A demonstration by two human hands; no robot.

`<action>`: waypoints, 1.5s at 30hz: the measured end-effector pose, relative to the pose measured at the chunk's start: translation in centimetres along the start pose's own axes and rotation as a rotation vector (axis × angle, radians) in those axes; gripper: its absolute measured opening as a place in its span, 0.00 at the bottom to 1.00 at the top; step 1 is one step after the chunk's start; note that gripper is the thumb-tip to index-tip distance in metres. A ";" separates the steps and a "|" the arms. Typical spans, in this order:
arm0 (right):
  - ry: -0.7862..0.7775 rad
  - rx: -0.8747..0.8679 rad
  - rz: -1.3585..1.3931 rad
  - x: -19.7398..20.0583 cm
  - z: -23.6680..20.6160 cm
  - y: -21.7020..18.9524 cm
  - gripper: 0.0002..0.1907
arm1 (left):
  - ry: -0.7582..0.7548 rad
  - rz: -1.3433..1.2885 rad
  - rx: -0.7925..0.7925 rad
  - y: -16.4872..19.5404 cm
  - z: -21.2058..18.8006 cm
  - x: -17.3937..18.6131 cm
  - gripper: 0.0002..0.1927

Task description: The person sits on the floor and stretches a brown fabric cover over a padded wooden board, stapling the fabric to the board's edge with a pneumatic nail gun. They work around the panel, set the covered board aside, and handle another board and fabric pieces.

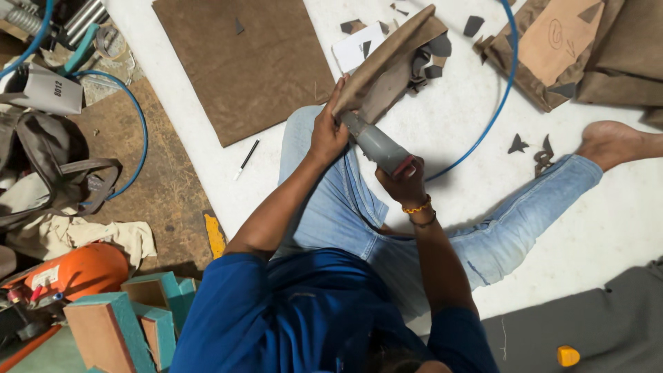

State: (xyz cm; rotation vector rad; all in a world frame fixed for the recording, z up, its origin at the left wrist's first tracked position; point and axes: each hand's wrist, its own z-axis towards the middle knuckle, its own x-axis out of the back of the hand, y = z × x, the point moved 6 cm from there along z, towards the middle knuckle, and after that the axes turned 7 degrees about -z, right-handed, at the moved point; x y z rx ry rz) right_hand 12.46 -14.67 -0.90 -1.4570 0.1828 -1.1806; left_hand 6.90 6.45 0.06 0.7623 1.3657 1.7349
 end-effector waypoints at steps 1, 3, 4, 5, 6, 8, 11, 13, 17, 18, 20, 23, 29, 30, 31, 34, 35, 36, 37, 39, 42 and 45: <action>-0.027 -0.034 0.131 0.5 0.2 -0.7 0.12 | 0.004 0.027 0.000 0.0 0.0 0.0 0.42; -0.009 -0.087 0.129 2.5 1.0 -2.3 0.16 | 0.014 0.081 0.000 0.1 -0.1 0.1 0.42; 0.031 -0.109 -0.004 4.3 1.1 -3.0 0.20 | 0.019 0.067 0.014 0.0 -0.2 0.1 0.40; 0.068 -0.130 -0.137 5.8 1.3 -3.6 0.23 | 0.027 0.053 0.029 0.0 -0.2 0.1 0.39; 0.060 -0.088 -0.286 6.9 1.5 -4.3 0.20 | 0.033 0.037 0.045 -0.1 -0.2 0.1 0.38; 0.059 -0.013 -0.592 9.0 1.9 -4.4 0.15 | 0.023 0.037 0.047 0.1 0.0 0.0 0.37; -0.032 0.339 -1.193 8.2 1.6 -2.9 0.09 | -0.021 0.115 0.008 1.1 0.8 -0.4 0.42; -0.095 0.396 -1.149 7.5 0.5 -0.2 0.08 | -0.055 0.163 0.008 1.9 1.3 -1.0 0.46; -0.151 0.330 -0.932 7.4 -1.8 4.5 0.05 | -0.135 0.402 -0.020 3.8 1.0 -3.4 0.49; -0.117 0.270 -0.949 7.5 -2.3 5.1 0.06 | -0.158 0.513 -0.040 4.2 0.4 -4.3 0.48; -0.043 0.146 -0.980 7.4 -2.5 5.3 0.08 | -0.139 0.515 -0.035 4.7 -0.3 -6.0 0.49; 0.142 -0.135 -0.020 7.1 -1.0 4.9 0.13 | -0.187 0.527 0.027 4.5 -1.6 -8.6 0.50; 0.258 -0.530 0.254 3.8 3.9 2.3 0.28 | -0.215 0.525 -0.141 4.5 -1.9 -10.7 0.56; 0.262 -0.561 0.312 3.2 4.3 2.0 0.28 | -0.213 0.498 -0.149 4.3 -1.8 -10.6 0.57; 0.266 -0.588 0.369 2.7 4.6 1.8 0.28 | -0.230 0.497 -0.153 4.0 -1.7 -10.6 0.57; 0.342 -0.542 0.520 1.8 4.8 1.2 0.29 | -0.273 0.483 -0.140 3.4 -1.9 -10.2 0.58; 0.380 -0.504 0.566 1.7 4.7 1.1 0.30 | -0.283 0.471 -0.131 3.2 -1.9 -10.1 0.58; 0.404 -0.525 0.663 1.2 4.5 1.2 0.28 | -0.293 0.460 -0.122 3.1 -2.0 -10.0 0.58; 0.430 -0.546 0.760 0.8 4.2 1.4 0.26 | -0.309 0.398 -0.072 2.8 -2.0 -9.9 0.60; 0.448 -0.554 0.769 0.2 3.9 1.6 0.26 | -0.339 0.278 0.019 2.3 -1.8 -9.6 0.62; 0.422 -0.567 0.548 -0.4 3.7 1.7 0.28 | -0.353 0.164 0.079 1.8 -1.1 -8.9 0.68; 0.408 -0.596 0.416 -1.0 3.8 2.0 0.29 | -0.365 0.187 0.048 1.6 -0.7 -8.5 0.64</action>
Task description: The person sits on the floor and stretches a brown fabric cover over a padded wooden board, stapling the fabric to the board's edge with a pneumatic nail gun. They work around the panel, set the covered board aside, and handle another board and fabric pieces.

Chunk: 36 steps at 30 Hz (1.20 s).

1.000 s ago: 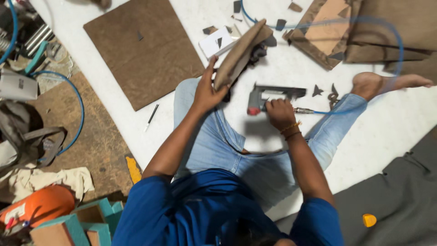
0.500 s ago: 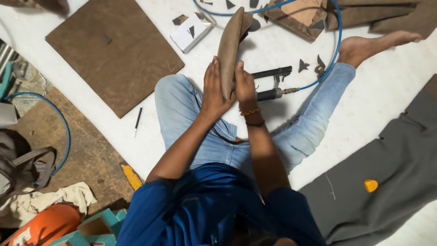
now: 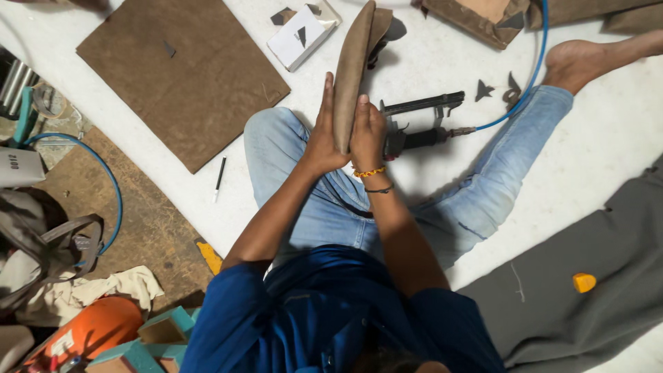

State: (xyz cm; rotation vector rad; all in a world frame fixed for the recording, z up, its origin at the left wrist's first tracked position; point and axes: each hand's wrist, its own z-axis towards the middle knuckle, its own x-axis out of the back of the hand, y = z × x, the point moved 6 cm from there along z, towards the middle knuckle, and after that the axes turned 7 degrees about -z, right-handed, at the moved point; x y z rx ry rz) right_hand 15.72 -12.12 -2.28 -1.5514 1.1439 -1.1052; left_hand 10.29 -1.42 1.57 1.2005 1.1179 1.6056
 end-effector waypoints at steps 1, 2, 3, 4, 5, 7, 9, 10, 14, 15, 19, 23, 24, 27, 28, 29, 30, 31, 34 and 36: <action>0.004 0.014 -0.042 -0.1 0.0 0.1 0.29 | -0.011 0.033 -0.056 0.2 -0.1 0.1 0.65; 0.009 0.027 -0.084 -0.1 -0.1 0.1 0.29 | -0.023 0.065 -0.112 0.4 -0.1 0.1 0.66; 0.011 0.033 -0.052 -0.1 -0.1 0.2 0.29 | -0.034 0.096 -0.172 0.6 -0.2 0.0 0.67; 0.012 0.041 -0.020 -0.1 -0.2 0.2 0.28 | -0.034 0.102 -0.186 0.7 -0.4 0.1 0.66; 0.016 0.047 0.013 -0.1 -0.3 0.2 0.28 | -0.037 0.108 -0.199 0.7 -0.5 0.1 0.64; 0.013 0.074 0.040 -0.1 -0.5 0.1 0.28 | -0.058 0.144 -0.216 0.9 -0.5 -0.1 0.62; 0.017 0.076 0.085 -0.1 -0.6 0.2 0.27 | -0.096 0.200 -0.222 1.3 -0.3 -0.4 0.60; 0.021 0.064 0.115 0.0 -0.7 0.3 0.26 | -0.110 0.219 -0.238 1.7 -0.1 -0.4 0.59; 0.054 0.124 0.128 0.7 -0.4 0.6 0.24 | -0.232 0.253 -0.273 2.8 -0.1 -0.2 0.59; 0.054 0.090 0.154 0.9 -0.3 1.1 0.24 | -0.279 0.251 -0.264 2.8 -0.3 -0.1 0.59; 0.058 0.021 0.222 1.5 0.1 2.7 0.24 | -0.306 -0.201 -0.151 1.0 -0.1 1.3 0.50; 0.059 0.001 0.095 0.8 0.2 3.1 0.28 | -0.103 -0.382 0.114 -5.3 5.1 0.4 0.44; 0.070 0.025 0.098 0.6 0.1 2.9 0.26 | -0.104 -0.347 0.127 -6.0 5.8 0.0 0.43; 0.095 0.083 0.107 0.2 0.1 1.9 0.25 | -0.118 -0.415 0.041 -5.7 5.5 -0.9 0.40; 0.089 0.084 0.110 0.1 -0.1 1.7 0.25 | -0.127 -0.337 0.006 -4.9 5.0 -1.0 0.39; 0.073 0.084 0.115 0.0 -0.2 1.6 0.25 | -0.128 -0.255 -0.026 -3.9 4.2 -0.9 0.38; 0.066 0.081 0.142 -0.2 -0.3 1.4 0.25 | -0.125 -0.170 -0.053 -2.7 3.2 -0.6 0.37; 0.059 0.081 0.172 -0.3 -0.4 1.3 0.24 | -0.131 -0.130 -0.049 -1.5 2.3 -0.3 0.36; 0.042 0.116 0.214 -0.7 -0.6 1.0 0.23 | -0.159 0.010 -0.038 1.6 0.8 0.2 0.33; 0.014 0.123 0.257 -1.1 -0.8 1.2 0.21 | -0.185 0.127 -0.012 3.0 -0.1 0.1 0.30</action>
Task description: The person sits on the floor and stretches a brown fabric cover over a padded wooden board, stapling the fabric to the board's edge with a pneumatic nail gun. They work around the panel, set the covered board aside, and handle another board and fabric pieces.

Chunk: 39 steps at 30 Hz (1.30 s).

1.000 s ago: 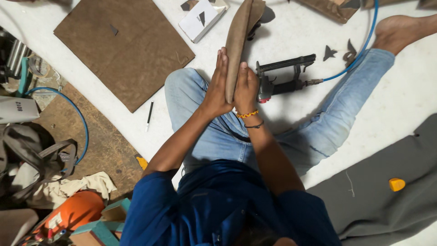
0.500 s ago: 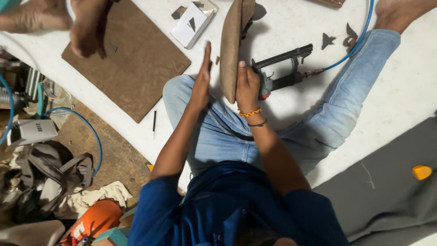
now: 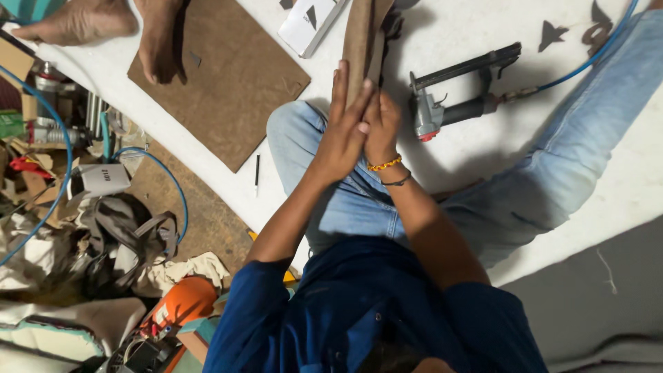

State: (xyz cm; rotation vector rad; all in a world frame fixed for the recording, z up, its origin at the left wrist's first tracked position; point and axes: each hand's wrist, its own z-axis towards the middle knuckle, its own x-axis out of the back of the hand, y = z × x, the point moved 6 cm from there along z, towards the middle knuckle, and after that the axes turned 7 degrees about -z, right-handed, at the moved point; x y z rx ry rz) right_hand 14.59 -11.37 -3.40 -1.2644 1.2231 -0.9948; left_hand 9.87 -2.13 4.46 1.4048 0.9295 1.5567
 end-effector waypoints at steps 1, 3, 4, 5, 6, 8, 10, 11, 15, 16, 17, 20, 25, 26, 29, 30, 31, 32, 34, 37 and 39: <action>-0.013 0.018 0.042 -0.2 0.0 0.1 0.20 | 0.033 0.037 -0.001 0.5 -0.1 0.0 0.29; -0.027 0.006 0.100 -0.5 -0.1 0.5 0.19 | 0.100 0.112 -0.009 1.1 -0.3 -0.6 0.27; -0.027 -0.033 0.117 -0.7 -0.2 0.9 0.20 | 0.221 0.056 -0.070 1.5 -0.3 -0.6 0.27; -0.024 -0.067 0.135 -0.8 -0.1 1.4 0.20 | 0.338 -0.001 -0.136 1.7 -0.3 -0.7 0.28; -0.022 -0.070 0.121 -1.0 -0.1 1.6 0.20 | 0.450 -0.060 -0.193 1.8 -0.4 -0.8 0.30; -0.015 -0.091 0.090 -1.2 0.0 2.2 0.19 | 0.513 -0.061 -0.152 1.1 0.1 -1.1 0.26; 0.024 -0.096 0.179 -1.3 0.8 2.7 0.20 | 0.483 -0.003 -0.133 0.7 0.9 -1.1 0.22; 0.040 -0.099 0.219 -1.4 1.1 2.8 0.20 | 0.421 0.052 -0.125 0.7 1.3 -0.8 0.20; 0.062 -0.062 0.228 -2.3 1.7 1.9 0.18 | 0.242 0.309 -0.121 1.4 2.0 1.2 0.21; 0.050 -0.036 0.183 -2.9 1.7 1.4 0.18 | 0.220 0.350 -0.080 1.3 2.0 1.9 0.22; 0.034 -0.009 0.141 -3.4 1.7 0.9 0.18 | 0.202 0.394 -0.040 1.3 1.9 2.8 0.23; 0.038 0.026 -0.068 -4.8 1.6 0.0 0.18 | 0.159 0.525 -0.008 1.4 1.6 4.6 0.26; -0.299 0.030 -0.250 -2.1 3.3 0.3 0.19 | 0.101 0.597 -0.018 0.8 1.8 6.2 0.32; -0.309 0.110 -0.463 0.3 3.8 0.2 0.20 | 0.086 0.612 -0.019 0.8 1.8 6.3 0.33; -0.396 0.485 -1.180 9.2 4.2 -0.5 0.16 | 0.044 0.628 0.006 0.5 1.8 6.4 0.34; -0.424 0.528 -1.293 11.7 3.9 -0.4 0.17 | 0.031 0.628 0.024 0.5 1.8 6.4 0.34; -0.449 0.573 -1.406 13.6 3.5 -0.2 0.18 | 0.017 0.626 0.035 0.5 1.8 6.4 0.34; -0.470 0.590 -1.415 14.9 3.0 -0.1 0.19 | 0.001 0.624 0.043 0.5 1.8 6.3 0.34; -0.499 0.620 -1.438 16.8 2.4 0.1 0.24 | -0.030 0.622 0.039 0.5 1.8 6.2 0.33; -0.589 0.601 -1.427 17.0 3.0 1.4 0.22 | -0.048 0.627 0.017 0.6 1.9 6.1 0.33; -0.673 0.529 -1.458 17.3 3.7 2.5 0.23 | -0.060 0.620 -0.009 0.7 2.1 6.2 0.32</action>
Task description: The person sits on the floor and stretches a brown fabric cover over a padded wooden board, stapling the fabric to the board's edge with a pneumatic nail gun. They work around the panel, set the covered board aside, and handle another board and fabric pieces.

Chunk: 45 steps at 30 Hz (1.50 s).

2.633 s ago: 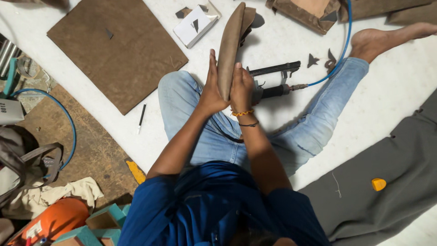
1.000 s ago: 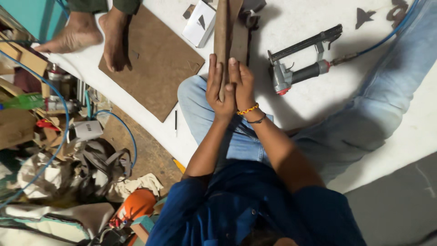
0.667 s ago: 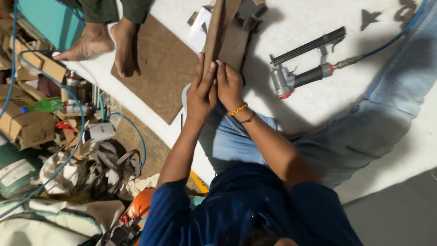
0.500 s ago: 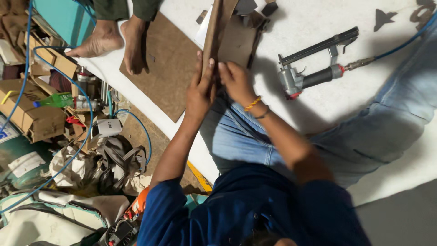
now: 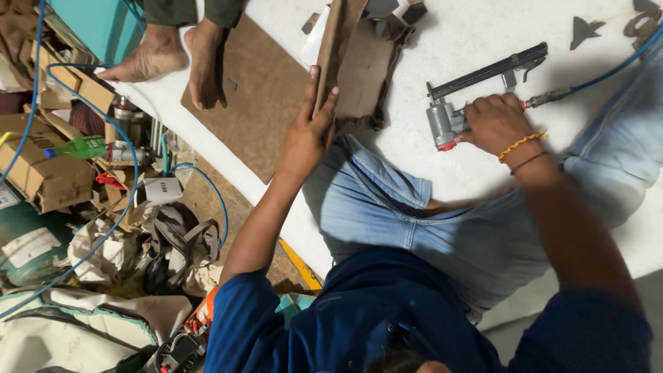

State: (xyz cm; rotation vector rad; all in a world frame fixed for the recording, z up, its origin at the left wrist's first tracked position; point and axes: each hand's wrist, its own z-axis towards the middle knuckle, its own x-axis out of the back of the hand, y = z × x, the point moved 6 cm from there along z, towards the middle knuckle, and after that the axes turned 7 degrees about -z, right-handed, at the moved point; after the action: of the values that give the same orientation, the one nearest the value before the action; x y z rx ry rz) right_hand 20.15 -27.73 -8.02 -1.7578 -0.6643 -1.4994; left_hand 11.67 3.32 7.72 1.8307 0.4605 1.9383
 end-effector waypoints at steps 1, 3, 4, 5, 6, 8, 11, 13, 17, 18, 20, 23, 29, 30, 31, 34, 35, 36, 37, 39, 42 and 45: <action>-0.052 0.004 0.002 -0.5 0.1 0.3 0.24 | 0.004 0.002 -0.008 0.0 0.1 0.1 0.32; -0.025 0.097 -0.148 -0.7 0.2 0.1 0.16 | 0.010 -0.003 -0.028 -0.1 0.2 0.3 0.31; -0.012 0.138 -0.228 -0.6 0.1 -0.1 0.13 | -0.008 -0.002 -0.028 -0.2 0.3 0.3 0.31; 0.026 0.123 -0.245 -0.2 0.2 -0.1 0.11 | -0.024 -0.002 -0.029 -0.4 0.4 0.3 0.30; 0.067 0.111 -0.264 0.3 0.3 -0.5 0.09 | -0.037 -0.001 -0.031 -0.5 0.4 0.3 0.29; 0.116 0.043 -0.186 1.9 0.8 -0.7 0.09 | -0.025 -0.006 -0.078 -0.5 0.5 0.5 0.28; 0.146 -0.118 0.207 4.5 1.9 -1.9 0.16 | -0.054 -0.022 -0.033 -1.0 0.3 0.4 0.27; 0.258 -0.265 0.578 6.5 2.7 -2.1 0.23 | -0.052 -0.004 -0.049 -0.9 0.3 0.4 0.26; 0.459 -0.159 1.075 8.5 4.3 -5.7 0.18 | -0.031 0.013 -0.080 -0.7 0.3 0.6 0.25; 0.467 -0.178 1.020 8.3 4.6 -6.6 0.17 | -0.035 0.003 -0.074 -0.8 0.3 0.6 0.25; 0.493 -0.189 0.928 7.6 5.3 -7.7 0.16 | -0.041 -0.015 -0.058 -1.0 0.3 0.6 0.20; 0.475 -0.170 0.879 6.1 6.2 -8.7 0.13 | -0.043 -0.016 -0.054 -1.3 0.2 0.6 0.16; 0.595 -0.231 0.928 6.3 6.8 -8.1 0.23 | -0.031 -0.010 -0.054 -1.4 0.1 0.8 0.20; 0.527 -0.218 0.990 6.3 7.0 -7.8 0.19 | -0.030 0.009 -0.068 -1.2 0.1 0.9 0.23; 0.457 -0.202 1.048 6.3 7.2 -7.8 0.15 | -0.042 -0.007 -0.055 -1.2 0.1 0.8 0.24; 0.401 -0.374 1.134 6.6 6.2 -6.8 0.15 | -0.051 -0.050 -0.019 -1.3 0.0 0.6 0.31; 0.416 -0.349 1.120 7.1 5.9 -6.9 0.14 | -0.045 -0.059 -0.015 -1.3 0.0 0.5 0.34; 0.428 -0.325 1.107 7.5 5.5 -7.1 0.14 | -0.041 -0.069 -0.008 -1.3 0.0 0.4 0.38; 0.434 -0.306 1.098 7.7 5.1 -7.4 0.14 | -0.013 -0.111 -0.038 -1.2 0.0 0.4 0.41; 0.403 -0.265 1.071 7.9 4.7 -8.5 0.13 | 0.047 -0.188 -0.112 -1.0 0.0 0.5 0.48; 0.370 -0.214 1.109 7.8 4.6 -10.2 0.13 | 0.056 -0.183 -0.128 -1.3 0.0 0.2 0.49; 0.374 -0.203 1.062 7.6 5.1 -11.2 0.11 | 0.045 -0.185 -0.101 -1.8 -0.2 0.0 0.50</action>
State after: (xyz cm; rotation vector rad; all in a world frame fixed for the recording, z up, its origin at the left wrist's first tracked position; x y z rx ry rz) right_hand 16.05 -17.44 1.21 -1.4861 0.5758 -1.0616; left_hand 11.59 4.85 6.76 1.6247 0.5168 1.8459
